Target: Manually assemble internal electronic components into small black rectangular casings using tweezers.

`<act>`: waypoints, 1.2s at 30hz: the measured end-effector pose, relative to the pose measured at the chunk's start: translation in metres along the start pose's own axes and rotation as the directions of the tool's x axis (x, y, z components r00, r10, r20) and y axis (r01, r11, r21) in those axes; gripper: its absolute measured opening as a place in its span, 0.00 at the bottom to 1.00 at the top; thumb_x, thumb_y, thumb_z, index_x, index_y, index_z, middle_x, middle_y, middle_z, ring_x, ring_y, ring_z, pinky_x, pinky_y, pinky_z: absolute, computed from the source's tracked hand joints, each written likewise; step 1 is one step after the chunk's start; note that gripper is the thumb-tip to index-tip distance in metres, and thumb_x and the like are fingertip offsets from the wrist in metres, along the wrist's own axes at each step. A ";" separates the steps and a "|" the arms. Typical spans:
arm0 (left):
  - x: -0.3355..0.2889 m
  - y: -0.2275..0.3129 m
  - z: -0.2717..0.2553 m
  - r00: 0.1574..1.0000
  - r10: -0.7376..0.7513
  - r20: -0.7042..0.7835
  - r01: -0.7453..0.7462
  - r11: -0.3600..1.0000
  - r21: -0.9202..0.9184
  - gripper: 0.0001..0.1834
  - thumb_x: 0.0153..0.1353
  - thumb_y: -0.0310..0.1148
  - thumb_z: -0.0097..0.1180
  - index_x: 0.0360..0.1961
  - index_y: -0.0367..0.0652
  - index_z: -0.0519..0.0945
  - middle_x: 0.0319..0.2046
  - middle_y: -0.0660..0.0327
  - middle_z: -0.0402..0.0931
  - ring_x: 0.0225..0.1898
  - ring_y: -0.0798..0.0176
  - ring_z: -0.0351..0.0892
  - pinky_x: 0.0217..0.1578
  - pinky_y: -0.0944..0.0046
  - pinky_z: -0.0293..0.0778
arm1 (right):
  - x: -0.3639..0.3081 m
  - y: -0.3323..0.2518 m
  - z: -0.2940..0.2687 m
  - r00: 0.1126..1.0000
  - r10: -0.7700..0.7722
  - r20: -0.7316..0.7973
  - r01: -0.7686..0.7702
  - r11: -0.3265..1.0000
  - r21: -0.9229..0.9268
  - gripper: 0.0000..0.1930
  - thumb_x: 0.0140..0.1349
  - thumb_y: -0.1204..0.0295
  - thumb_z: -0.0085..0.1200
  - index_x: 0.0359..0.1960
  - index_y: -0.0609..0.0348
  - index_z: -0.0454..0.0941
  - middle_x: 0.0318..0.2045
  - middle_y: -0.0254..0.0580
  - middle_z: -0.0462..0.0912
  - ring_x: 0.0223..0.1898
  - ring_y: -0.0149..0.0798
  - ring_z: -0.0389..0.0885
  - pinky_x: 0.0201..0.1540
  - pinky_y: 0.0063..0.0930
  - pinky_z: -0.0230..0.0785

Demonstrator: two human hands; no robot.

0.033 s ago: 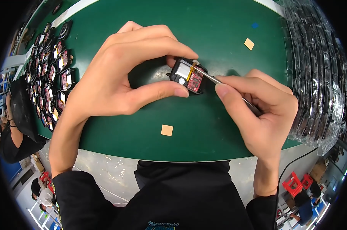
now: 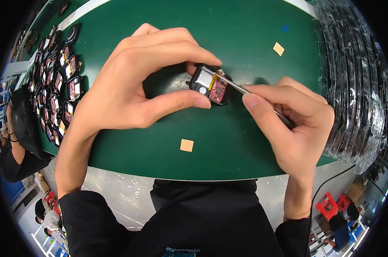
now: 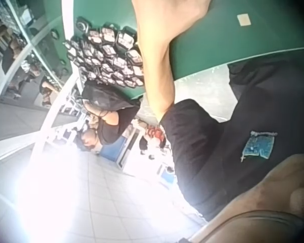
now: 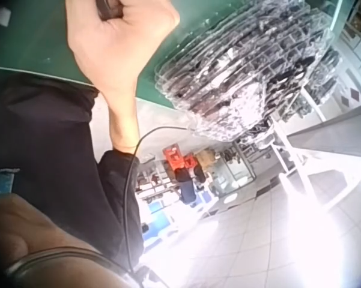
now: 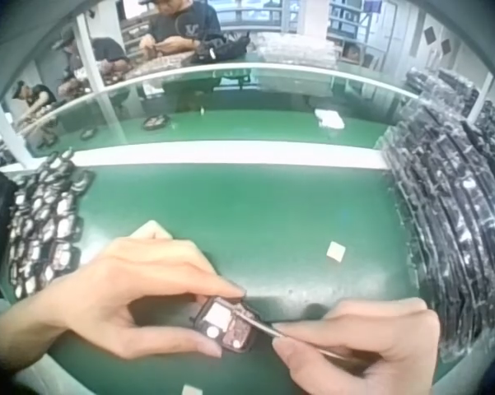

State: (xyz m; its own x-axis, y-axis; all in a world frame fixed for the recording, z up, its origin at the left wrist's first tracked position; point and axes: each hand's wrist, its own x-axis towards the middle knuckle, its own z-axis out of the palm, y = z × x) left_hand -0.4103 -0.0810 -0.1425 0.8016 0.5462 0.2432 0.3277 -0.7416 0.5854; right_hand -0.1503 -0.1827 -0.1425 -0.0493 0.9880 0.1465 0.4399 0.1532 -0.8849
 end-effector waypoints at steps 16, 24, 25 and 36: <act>-0.004 -0.004 0.000 0.999 -0.028 -0.032 0.027 1.000 -0.011 0.31 0.46 0.42 0.82 0.53 0.40 0.91 0.33 0.64 0.81 0.30 0.67 0.67 0.41 0.63 0.60 | -0.002 0.004 0.005 0.962 -0.267 -0.059 0.245 0.938 -0.246 0.12 0.57 0.87 0.72 0.43 0.68 0.94 0.24 0.31 0.80 0.22 0.20 0.68 0.26 0.19 0.55; -0.004 -0.005 0.001 0.999 -0.020 -0.034 0.018 0.999 -0.045 0.30 0.48 0.42 0.81 0.52 0.39 0.91 0.34 0.62 0.83 0.32 0.65 0.71 0.42 0.63 0.61 | -0.002 0.009 0.013 0.926 -0.370 -0.081 0.330 0.893 -0.306 0.15 0.52 0.88 0.75 0.43 0.67 0.94 0.25 0.31 0.81 0.20 0.18 0.63 0.23 0.19 0.53; -0.004 -0.005 0.000 0.999 -0.022 -0.033 0.020 0.999 -0.045 0.30 0.48 0.42 0.81 0.52 0.39 0.91 0.34 0.62 0.83 0.32 0.65 0.71 0.42 0.63 0.61 | -0.002 0.009 0.014 0.926 -0.369 -0.081 0.330 0.894 -0.305 0.15 0.52 0.88 0.75 0.43 0.67 0.94 0.25 0.31 0.81 0.20 0.18 0.63 0.23 0.19 0.53; -0.003 -0.008 -0.013 0.992 -0.052 0.112 0.066 0.990 -0.126 0.33 0.50 0.48 0.80 0.53 0.37 0.91 0.40 0.61 0.88 0.35 0.66 0.74 0.42 0.63 0.60 | -0.001 -0.001 0.004 0.989 -0.148 0.013 0.148 0.978 -0.149 0.11 0.58 0.86 0.73 0.43 0.66 0.95 0.24 0.34 0.83 0.24 0.25 0.76 0.28 0.22 0.63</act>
State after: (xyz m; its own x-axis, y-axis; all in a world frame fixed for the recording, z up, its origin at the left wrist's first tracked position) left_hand -0.4220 -0.0717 -0.1381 0.8345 0.5367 0.1246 0.3141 -0.6493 0.6927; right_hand -0.1546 -0.1837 -0.1439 -0.1254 0.9546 0.2700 0.5568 0.2930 -0.7773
